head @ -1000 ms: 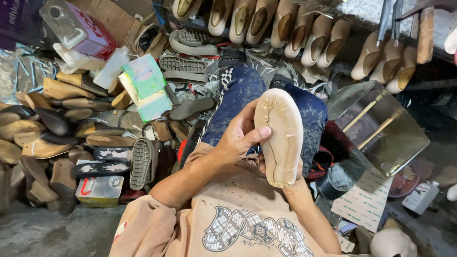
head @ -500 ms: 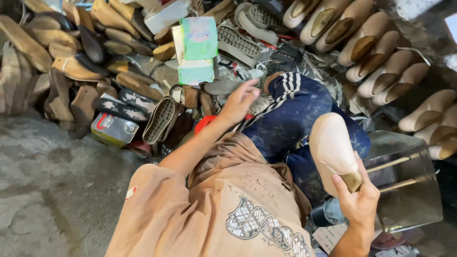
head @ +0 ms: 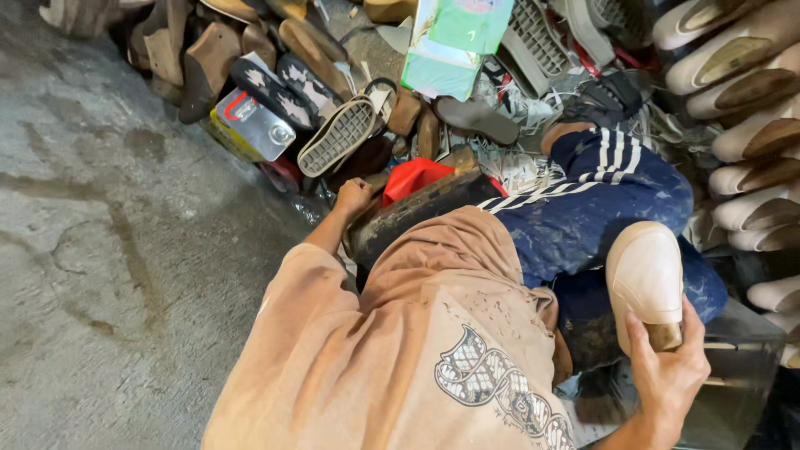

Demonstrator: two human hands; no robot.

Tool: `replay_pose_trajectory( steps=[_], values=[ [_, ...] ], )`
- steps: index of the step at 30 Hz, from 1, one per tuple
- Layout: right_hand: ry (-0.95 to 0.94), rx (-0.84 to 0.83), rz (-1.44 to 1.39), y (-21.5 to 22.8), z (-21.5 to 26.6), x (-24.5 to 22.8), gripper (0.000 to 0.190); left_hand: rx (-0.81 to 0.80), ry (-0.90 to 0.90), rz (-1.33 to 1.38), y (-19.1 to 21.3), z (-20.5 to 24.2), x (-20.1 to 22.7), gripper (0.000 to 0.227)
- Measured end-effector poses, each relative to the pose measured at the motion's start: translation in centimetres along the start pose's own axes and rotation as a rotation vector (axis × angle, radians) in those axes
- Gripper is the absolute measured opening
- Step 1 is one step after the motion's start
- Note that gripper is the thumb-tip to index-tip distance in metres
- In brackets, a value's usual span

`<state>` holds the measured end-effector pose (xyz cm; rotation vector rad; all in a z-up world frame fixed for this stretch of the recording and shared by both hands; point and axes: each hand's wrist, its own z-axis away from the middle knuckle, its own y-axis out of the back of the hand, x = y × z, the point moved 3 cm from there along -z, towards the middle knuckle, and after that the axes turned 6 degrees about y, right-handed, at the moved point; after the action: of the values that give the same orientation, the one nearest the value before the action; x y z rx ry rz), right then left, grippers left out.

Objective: The person cleans and scrapes the bottom of a shoe using a small wooden tool and a knife, then handles several other shoe components in a cluttered workshop environment.

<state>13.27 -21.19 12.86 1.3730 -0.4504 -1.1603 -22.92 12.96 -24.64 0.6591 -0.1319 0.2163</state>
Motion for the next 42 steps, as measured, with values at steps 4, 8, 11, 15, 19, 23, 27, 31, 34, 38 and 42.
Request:
replay_pose_trajectory(
  steps=[4,8,11,15,19,23,27,31,34,38,42],
  values=[
    [-0.095,-0.108,0.055,0.4,-0.9,-1.3,0.070,-0.111,0.129,-0.046,-0.5,0.7,-1.9,0.034],
    [-0.008,-0.070,0.081,-1.2,0.0,3.0,0.071,-0.077,0.062,-0.072,-1.6,0.0,-2.1,0.038],
    [-0.009,-0.043,0.071,-2.2,0.9,5.2,0.071,-0.063,-0.008,-0.074,-1.9,-0.8,-1.2,0.038],
    [-0.104,-0.053,0.050,-2.0,1.0,5.0,0.072,-0.017,0.019,0.129,-3.2,-0.9,3.2,0.027],
    [-0.189,-0.070,0.007,-1.8,0.6,4.5,0.072,-0.086,-0.076,0.459,-5.3,-2.0,14.5,0.019],
    [-0.276,-0.116,0.020,-2.0,1.0,5.5,0.077,-0.129,0.400,0.881,-8.6,-4.0,21.2,0.061],
    [-0.412,-0.190,-0.009,-1.8,1.3,5.2,0.080,-0.083,0.688,1.212,-10.6,-5.2,24.6,0.056],
    [-0.457,-0.195,-0.026,-1.9,1.4,5.4,0.078,-0.091,0.710,1.206,-11.4,-6.5,24.4,0.063],
    [-0.289,-0.134,-0.047,-2.7,1.3,6.2,0.077,-0.076,0.760,1.231,-11.6,-7.2,24.9,0.074],
    [-0.300,-0.174,-0.057,-2.4,0.9,6.4,0.077,-0.117,0.592,1.310,-13.1,-4.9,25.4,0.012],
    [-0.427,-0.201,-0.099,-1.7,0.2,5.0,0.076,-0.153,0.336,1.046,-11.4,-1.4,26.8,0.009]
  ],
)
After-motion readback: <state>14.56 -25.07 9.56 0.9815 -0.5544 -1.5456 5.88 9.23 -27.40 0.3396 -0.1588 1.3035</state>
